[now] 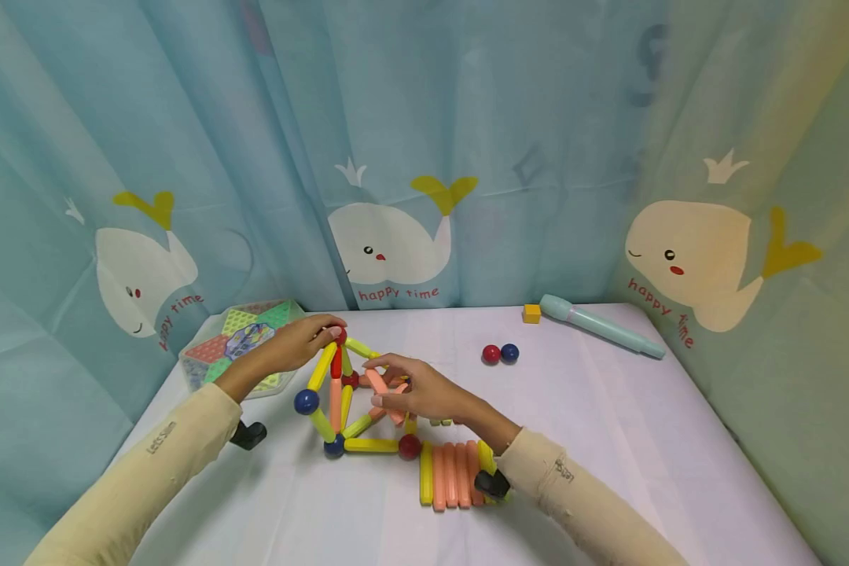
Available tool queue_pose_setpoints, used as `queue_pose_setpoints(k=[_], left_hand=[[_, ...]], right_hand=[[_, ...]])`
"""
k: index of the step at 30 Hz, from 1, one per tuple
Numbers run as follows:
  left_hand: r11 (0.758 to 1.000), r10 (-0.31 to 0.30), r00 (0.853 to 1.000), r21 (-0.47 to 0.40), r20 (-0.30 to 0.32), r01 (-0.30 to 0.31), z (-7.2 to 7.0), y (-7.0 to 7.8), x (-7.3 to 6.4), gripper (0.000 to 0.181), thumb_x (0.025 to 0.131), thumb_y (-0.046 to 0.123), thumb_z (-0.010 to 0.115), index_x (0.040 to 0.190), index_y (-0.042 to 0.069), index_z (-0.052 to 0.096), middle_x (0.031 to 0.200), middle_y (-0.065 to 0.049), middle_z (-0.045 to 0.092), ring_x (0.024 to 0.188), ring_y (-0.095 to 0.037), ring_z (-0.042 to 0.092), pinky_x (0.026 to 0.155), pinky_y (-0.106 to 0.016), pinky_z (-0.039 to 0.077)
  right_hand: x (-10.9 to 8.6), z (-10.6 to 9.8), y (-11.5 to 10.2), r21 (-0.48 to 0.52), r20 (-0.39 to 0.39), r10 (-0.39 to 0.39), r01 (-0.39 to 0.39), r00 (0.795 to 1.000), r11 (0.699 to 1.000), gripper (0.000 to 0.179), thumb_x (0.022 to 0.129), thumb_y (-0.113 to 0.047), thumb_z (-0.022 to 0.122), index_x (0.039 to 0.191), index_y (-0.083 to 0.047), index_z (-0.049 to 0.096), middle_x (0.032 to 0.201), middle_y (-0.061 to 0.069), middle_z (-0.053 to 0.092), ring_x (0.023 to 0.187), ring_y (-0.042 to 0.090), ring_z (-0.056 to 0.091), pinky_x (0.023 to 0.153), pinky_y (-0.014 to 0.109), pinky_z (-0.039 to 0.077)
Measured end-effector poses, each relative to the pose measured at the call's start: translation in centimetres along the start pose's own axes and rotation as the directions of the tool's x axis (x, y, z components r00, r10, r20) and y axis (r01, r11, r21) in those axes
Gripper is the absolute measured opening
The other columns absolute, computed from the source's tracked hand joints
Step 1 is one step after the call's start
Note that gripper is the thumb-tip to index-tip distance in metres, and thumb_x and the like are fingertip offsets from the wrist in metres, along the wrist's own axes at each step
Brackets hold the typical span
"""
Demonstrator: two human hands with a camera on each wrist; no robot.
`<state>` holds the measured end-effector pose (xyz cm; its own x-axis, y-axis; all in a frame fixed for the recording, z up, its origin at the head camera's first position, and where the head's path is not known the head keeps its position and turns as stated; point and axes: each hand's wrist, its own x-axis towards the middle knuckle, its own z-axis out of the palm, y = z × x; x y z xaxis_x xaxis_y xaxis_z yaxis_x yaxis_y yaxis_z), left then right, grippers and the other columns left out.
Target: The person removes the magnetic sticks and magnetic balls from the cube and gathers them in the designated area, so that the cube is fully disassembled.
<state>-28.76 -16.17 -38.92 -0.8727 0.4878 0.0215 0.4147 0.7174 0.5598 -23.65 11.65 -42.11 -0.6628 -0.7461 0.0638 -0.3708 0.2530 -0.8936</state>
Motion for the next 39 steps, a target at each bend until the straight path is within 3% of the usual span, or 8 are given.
queue_pose_setpoints(k=[3,7,11,14,19,25,30,39], left_hand=[[1.000,0.019,1.000,-0.003,0.001,-0.019,0.0,0.1,0.0,0.034,0.109,0.023,0.044,0.130,0.002,0.060,0.115,-0.009,0.068,0.102,-0.021,0.063,0.100,-0.043,0.052],[0.999,0.031,1.000,-0.012,-0.002,-0.031,-0.1,0.0,-0.1,0.033,0.108,0.023,0.045,0.128,0.002,0.060,0.113,-0.009,0.068,0.102,-0.021,0.062,0.100,-0.043,0.052],[0.999,0.038,0.999,-0.021,-0.001,-0.038,0.0,0.0,0.0,0.032,0.108,0.023,0.045,0.127,0.003,0.061,0.113,-0.008,0.068,0.102,-0.021,0.063,0.099,-0.043,0.052],[0.999,0.043,0.999,-0.029,-0.003,-0.043,0.1,0.0,0.2,0.032,0.108,0.023,0.045,0.128,0.003,0.060,0.112,-0.008,0.068,0.102,-0.021,0.063,0.100,-0.043,0.052],[0.999,0.042,0.999,-0.026,-0.004,-0.042,0.1,0.0,-0.1,0.031,0.108,0.024,0.045,0.126,0.003,0.061,0.110,-0.007,0.068,0.100,-0.020,0.062,0.099,-0.043,0.052],[0.999,0.034,0.999,-0.023,-0.013,-0.034,0.0,-0.1,-0.4,0.030,0.108,0.025,0.046,0.125,0.005,0.062,0.109,-0.006,0.068,0.099,-0.020,0.062,0.099,-0.043,0.053],[0.999,0.034,0.999,-0.022,-0.015,-0.034,0.0,-0.1,-0.5,0.033,0.108,0.025,0.046,0.127,0.003,0.061,0.110,-0.007,0.069,0.100,-0.021,0.062,0.099,-0.044,0.053],[0.998,0.047,0.999,-0.033,-0.016,-0.048,0.0,-0.1,-0.4,0.031,0.108,0.024,0.045,0.125,0.003,0.061,0.109,-0.008,0.068,0.098,-0.021,0.061,0.098,-0.044,0.053]], right_hand=[[-0.8,-0.9,0.5,0.069,-0.004,0.069,-0.068,0.998,0.995,0.065,0.093,-0.016,0.073,0.150,-0.019,0.042,0.122,0.022,0.057,0.077,0.036,0.068,0.062,0.055,0.058],[-2.3,-2.0,1.4,0.140,0.022,0.147,-0.149,0.989,0.979,0.079,0.088,-0.017,0.078,0.154,-0.017,0.034,0.131,0.026,0.053,0.076,0.047,0.068,0.064,0.042,0.059],[-4.5,-3.1,2.2,0.169,0.055,0.168,-0.175,0.984,0.970,0.081,0.087,-0.011,0.077,0.154,-0.018,0.033,0.130,0.028,0.050,0.073,0.037,0.066,0.068,0.031,0.056],[-6.4,-3.9,2.6,0.204,0.068,0.193,-0.203,0.979,0.958,0.082,0.086,-0.006,0.075,0.155,-0.019,0.033,0.133,0.029,0.047,0.078,0.025,0.067,0.074,0.032,0.058],[-9.5,-4.8,3.1,0.235,0.063,0.250,-0.258,0.966,0.937,0.083,0.086,-0.007,0.075,0.155,-0.019,0.031,0.137,0.030,0.042,0.091,0.032,0.071,0.085,0.034,0.056],[-13.3,-5.6,4.0,0.190,-0.028,0.287,-0.276,0.958,0.942,0.080,0.085,-0.011,0.077,0.151,-0.016,0.033,0.117,0.024,0.050,0.076,0.023,0.067,0.071,0.038,0.059],[-16.0,-6.1,5.3,0.079,-0.070,0.297,-0.291,0.952,0.953,0.080,0.085,-0.013,0.078,0.150,-0.008,0.031,0.099,0.014,0.052,0.062,0.013,0.056,0.055,0.030,0.051],[-18.1,-5.7,6.7,-0.217,-0.039,0.352,-0.352,0.935,0.911,0.081,0.079,-0.026,0.085,0.142,-0.005,0.039,0.091,0.005,0.058,0.071,0.009,0.054,0.061,0.024,0.045]])
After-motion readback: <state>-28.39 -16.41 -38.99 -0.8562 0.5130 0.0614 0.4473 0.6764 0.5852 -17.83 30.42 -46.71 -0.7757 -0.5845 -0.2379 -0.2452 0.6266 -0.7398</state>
